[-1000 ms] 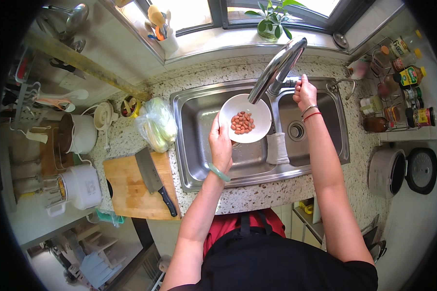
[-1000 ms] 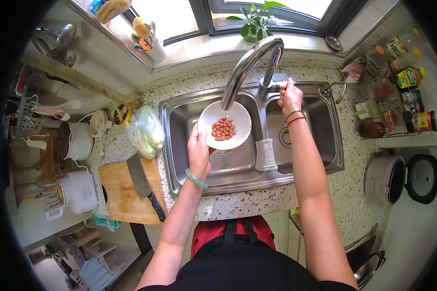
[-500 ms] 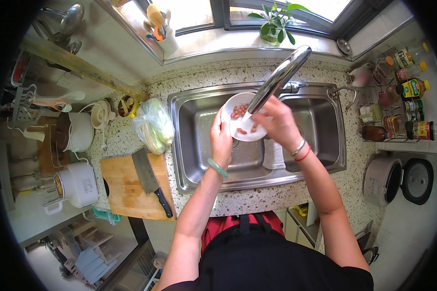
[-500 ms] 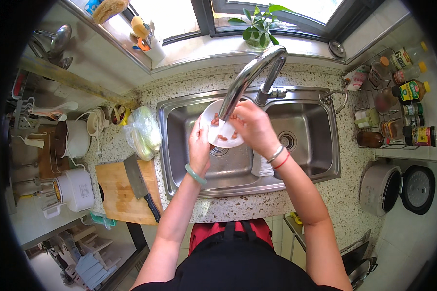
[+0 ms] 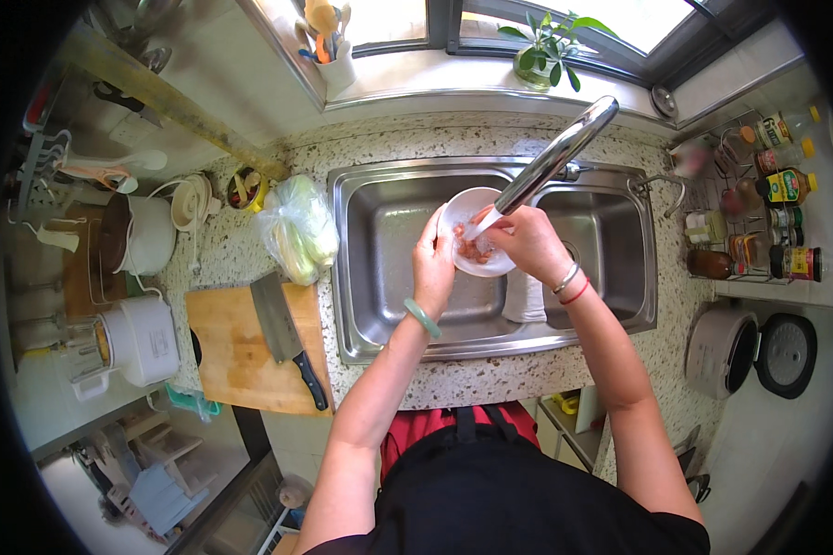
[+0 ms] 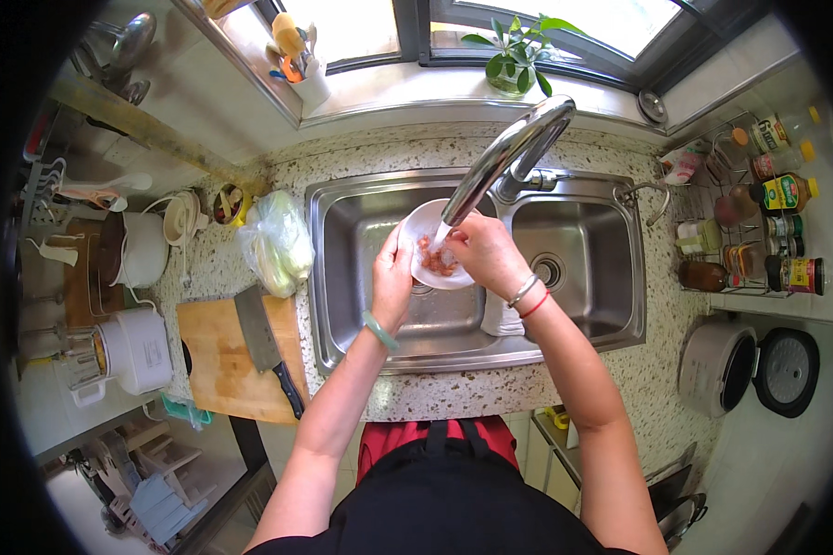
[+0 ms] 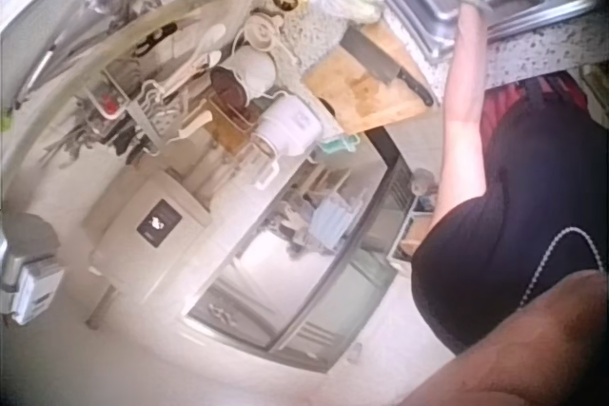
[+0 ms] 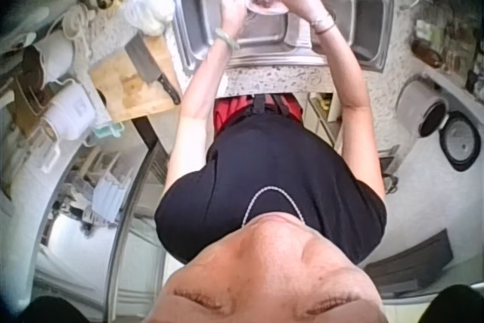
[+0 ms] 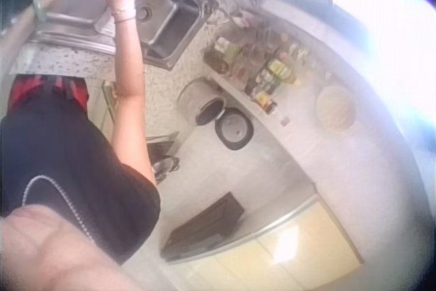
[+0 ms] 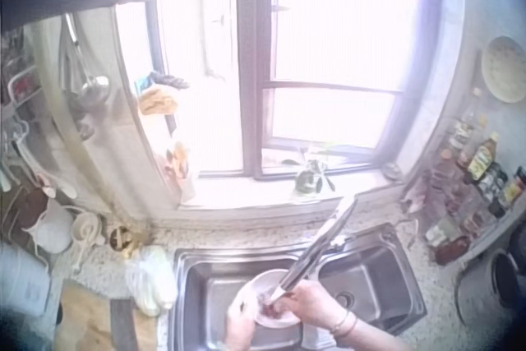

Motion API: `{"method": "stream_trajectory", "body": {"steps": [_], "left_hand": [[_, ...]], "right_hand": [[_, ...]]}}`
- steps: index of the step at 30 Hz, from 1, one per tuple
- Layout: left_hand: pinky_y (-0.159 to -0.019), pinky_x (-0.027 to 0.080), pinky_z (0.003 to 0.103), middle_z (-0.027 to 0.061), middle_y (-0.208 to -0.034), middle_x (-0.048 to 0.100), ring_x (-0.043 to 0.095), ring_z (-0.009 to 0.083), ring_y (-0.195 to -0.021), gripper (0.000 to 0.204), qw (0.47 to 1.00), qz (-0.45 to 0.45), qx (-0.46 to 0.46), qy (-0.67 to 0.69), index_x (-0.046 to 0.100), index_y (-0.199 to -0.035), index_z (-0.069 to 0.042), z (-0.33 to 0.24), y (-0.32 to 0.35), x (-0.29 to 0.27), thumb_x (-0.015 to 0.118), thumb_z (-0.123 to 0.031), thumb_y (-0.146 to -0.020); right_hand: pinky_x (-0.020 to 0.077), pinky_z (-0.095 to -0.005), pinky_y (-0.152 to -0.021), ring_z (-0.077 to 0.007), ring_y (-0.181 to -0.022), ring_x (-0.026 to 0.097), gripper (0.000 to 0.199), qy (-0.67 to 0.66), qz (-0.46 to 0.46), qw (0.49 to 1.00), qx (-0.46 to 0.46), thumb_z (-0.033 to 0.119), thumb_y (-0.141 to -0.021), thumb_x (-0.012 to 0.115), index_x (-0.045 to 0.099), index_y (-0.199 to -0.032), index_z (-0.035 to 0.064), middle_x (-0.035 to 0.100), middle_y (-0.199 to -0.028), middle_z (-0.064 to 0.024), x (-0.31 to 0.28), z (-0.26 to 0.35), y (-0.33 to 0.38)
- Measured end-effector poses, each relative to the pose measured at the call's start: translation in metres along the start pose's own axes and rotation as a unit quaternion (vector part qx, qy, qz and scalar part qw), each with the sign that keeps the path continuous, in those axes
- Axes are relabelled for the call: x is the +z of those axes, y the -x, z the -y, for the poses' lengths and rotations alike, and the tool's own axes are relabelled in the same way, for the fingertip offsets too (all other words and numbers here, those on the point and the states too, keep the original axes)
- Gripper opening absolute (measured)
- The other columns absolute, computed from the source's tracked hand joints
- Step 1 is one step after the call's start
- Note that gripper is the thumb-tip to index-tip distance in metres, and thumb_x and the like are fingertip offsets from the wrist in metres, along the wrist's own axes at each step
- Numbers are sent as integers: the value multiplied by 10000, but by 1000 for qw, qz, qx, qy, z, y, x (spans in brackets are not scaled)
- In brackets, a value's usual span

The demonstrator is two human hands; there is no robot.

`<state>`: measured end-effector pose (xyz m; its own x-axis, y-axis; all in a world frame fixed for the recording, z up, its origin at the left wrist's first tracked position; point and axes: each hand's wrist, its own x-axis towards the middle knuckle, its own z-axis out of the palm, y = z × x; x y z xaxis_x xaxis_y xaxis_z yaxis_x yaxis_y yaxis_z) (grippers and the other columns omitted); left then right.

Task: The person opens a packet of yellow corn kernels and pours them into a white bowl. They rinse the corn under the tap, then transfer it into a blender jar containing chopped orange vegetables. Next, they take a handful of red beans, rinse them in the bowl, and add them to the blender. Finally, they rinse the bowl and place it back in a drawer.

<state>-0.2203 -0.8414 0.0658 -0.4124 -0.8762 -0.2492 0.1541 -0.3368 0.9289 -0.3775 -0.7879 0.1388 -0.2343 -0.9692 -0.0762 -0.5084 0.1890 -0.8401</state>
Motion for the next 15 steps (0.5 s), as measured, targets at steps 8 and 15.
{"method": "stream_trajectory", "body": {"steps": [8, 15], "left_hand": [[-921, 474, 282, 95, -1210, 627, 582, 151, -1071, 369, 1000, -10, 10, -16, 513, -1361, 1, -8, 5, 3, 424, -73, -1011], [-946, 466, 285, 109, -1230, 623, 581, 160, -1097, 368, 1000, -6, 6, 3, 517, -1358, 7, -6, 7, -1, 423, -78, -1012]], "right_hand": [[527, -433, -813, -370, -935, 614, 360, 231, 19, 970, -66, 161, -755, 729, 608, -1082, 70, 609, -1016, -196, 32, -7, 4], [548, -374, -686, -276, -711, 678, 186, -103, 65, 981, 152, 115, -815, 685, 716, -981, 38, 676, -800, -180, 21, 3, -1]]}}
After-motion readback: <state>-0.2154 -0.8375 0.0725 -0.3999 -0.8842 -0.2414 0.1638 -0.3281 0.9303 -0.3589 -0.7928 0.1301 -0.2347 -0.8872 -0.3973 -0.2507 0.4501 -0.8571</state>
